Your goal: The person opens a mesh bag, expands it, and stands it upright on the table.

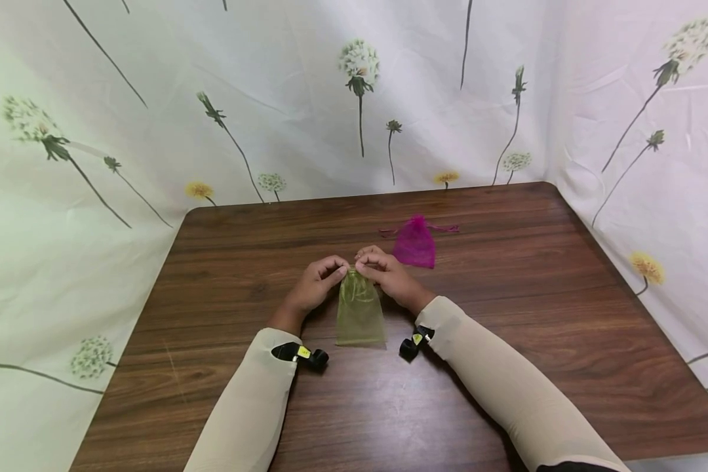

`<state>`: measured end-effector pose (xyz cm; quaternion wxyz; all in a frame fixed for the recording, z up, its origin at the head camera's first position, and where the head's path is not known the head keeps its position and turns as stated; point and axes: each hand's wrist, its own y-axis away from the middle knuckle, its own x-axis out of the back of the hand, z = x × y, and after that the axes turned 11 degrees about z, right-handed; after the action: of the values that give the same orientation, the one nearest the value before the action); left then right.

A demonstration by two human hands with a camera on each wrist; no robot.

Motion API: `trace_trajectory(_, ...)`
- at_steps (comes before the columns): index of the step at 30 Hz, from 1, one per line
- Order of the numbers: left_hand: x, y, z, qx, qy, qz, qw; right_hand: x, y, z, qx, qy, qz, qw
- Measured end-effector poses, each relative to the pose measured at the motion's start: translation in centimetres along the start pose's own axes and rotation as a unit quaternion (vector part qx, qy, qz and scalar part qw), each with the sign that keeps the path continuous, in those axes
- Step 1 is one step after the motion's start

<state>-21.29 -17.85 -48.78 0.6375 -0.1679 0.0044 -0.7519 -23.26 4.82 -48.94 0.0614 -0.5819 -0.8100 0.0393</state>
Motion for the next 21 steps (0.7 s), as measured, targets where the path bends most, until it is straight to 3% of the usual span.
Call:
trace_trajectory(6, -0.03, 0.05, 0.19, -0.004, 0.006, 0.000, 1.0000, 0.06, 0.01, -0.21, -0.015, 0.003, -0.014, 1.000)
trace_trajectory(12, -0.11, -0.02, 0.28, -0.042, 0.006, -0.028, 0.9987, 0.09, -0.09, 0.06, 0.011, 0.012, -0.028, 0.999)
trace_trajectory(21, 0.30, -0.03, 0.32, -0.037, 0.011, -0.059, 0.9975, -0.02, -0.03, 0.09, 0.047, 0.016, -0.004, 0.999)
